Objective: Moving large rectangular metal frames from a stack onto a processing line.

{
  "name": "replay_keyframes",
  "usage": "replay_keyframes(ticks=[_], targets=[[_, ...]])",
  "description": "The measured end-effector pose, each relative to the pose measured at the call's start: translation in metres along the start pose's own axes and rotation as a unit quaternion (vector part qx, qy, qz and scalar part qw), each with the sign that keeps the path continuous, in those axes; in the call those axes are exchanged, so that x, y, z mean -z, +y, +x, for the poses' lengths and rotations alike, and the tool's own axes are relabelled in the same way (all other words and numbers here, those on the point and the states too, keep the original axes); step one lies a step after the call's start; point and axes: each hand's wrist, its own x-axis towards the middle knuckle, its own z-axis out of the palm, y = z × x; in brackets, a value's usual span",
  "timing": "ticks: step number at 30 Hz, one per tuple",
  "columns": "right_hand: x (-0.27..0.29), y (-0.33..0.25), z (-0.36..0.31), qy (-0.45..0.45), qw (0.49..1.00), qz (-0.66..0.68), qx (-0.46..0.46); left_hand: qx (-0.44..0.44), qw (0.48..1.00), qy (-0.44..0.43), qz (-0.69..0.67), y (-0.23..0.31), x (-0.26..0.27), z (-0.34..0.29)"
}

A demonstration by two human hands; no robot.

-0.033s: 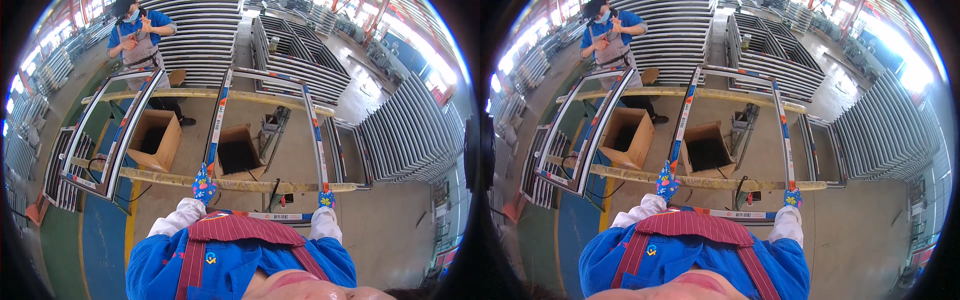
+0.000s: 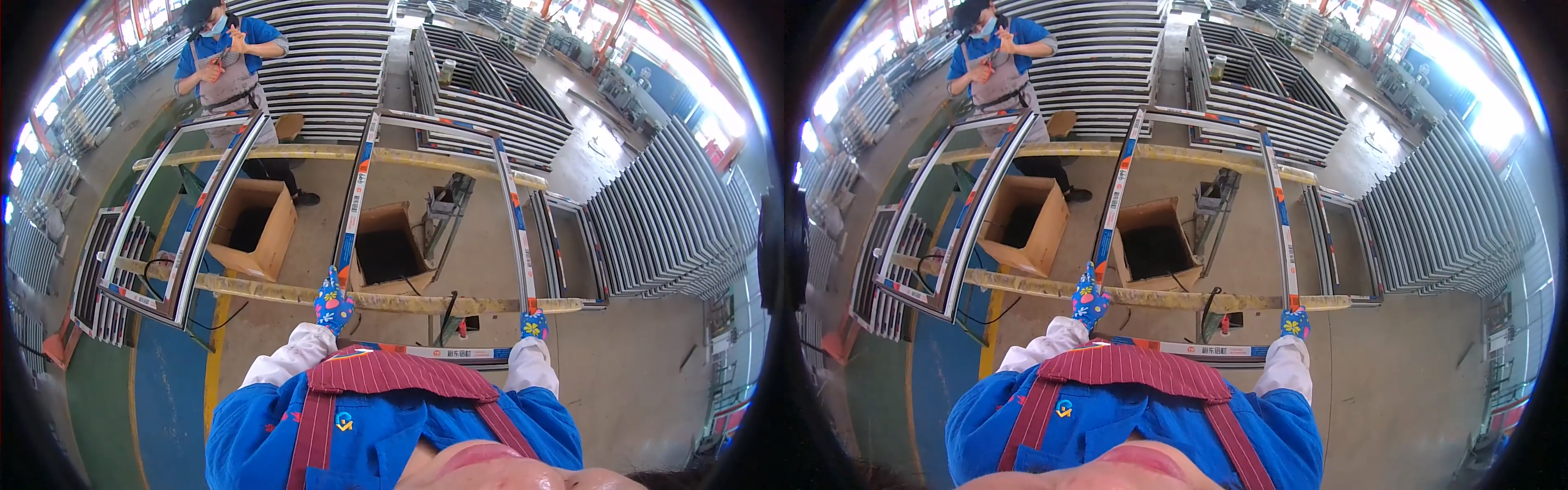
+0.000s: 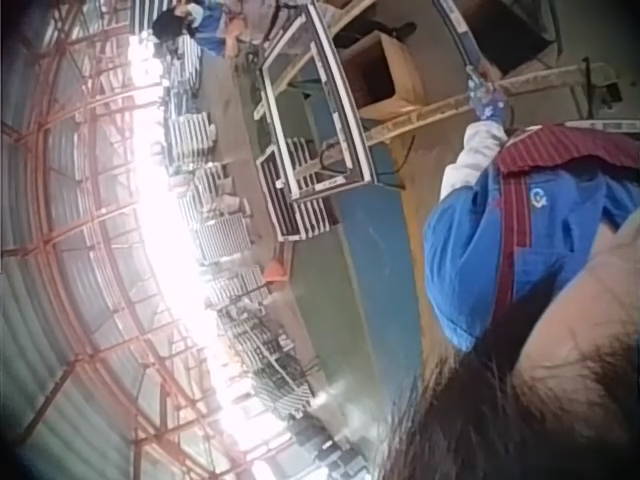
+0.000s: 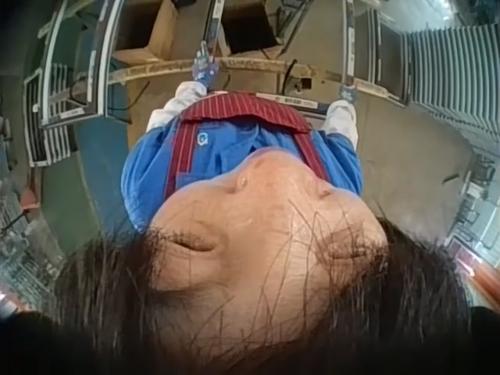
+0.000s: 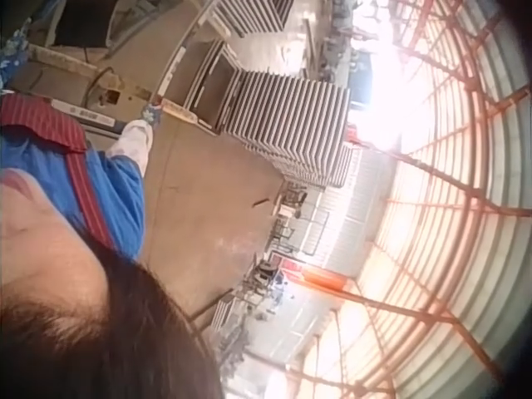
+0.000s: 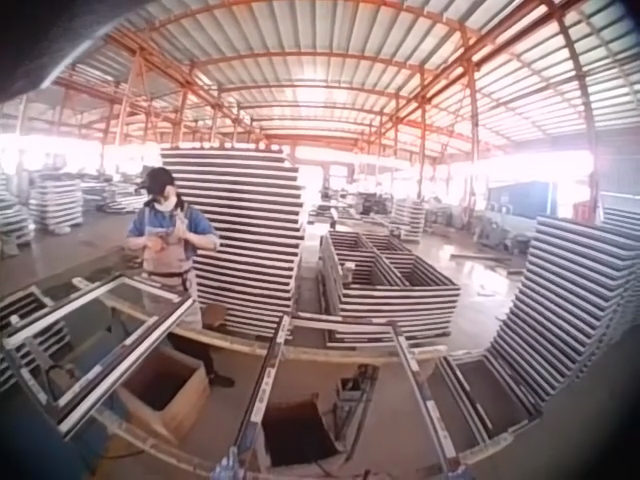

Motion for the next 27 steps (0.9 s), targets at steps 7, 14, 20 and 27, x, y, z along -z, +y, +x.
replay_keyframes(ticks=[7, 14, 20, 27], targets=[[0.004, 0.001, -0.004, 0.003, 1.0, 0.012, 0.005, 0.025, 0.999, -0.031, -0.001, 0.005, 0.004, 0.001], [0.003, -0.002, -0.004, -0.003, 1.0, 0.017, 0.002, -0.039, 0.997, 0.048, 0.039, -0.007, -0.008, 0.0], [0.0, 0.001, -0.003, 0.011, 1.0, 0.022, 0.001, -0.033, 0.999, 0.039, 0.005, -0.007, -0.007, 0.001], [-0.007, 0.005, 0.0, 0.029, 0.999, 0.005, 0.015, -0.02, 0.999, 0.025, 0.01, -0.004, -0.004, 0.0]])
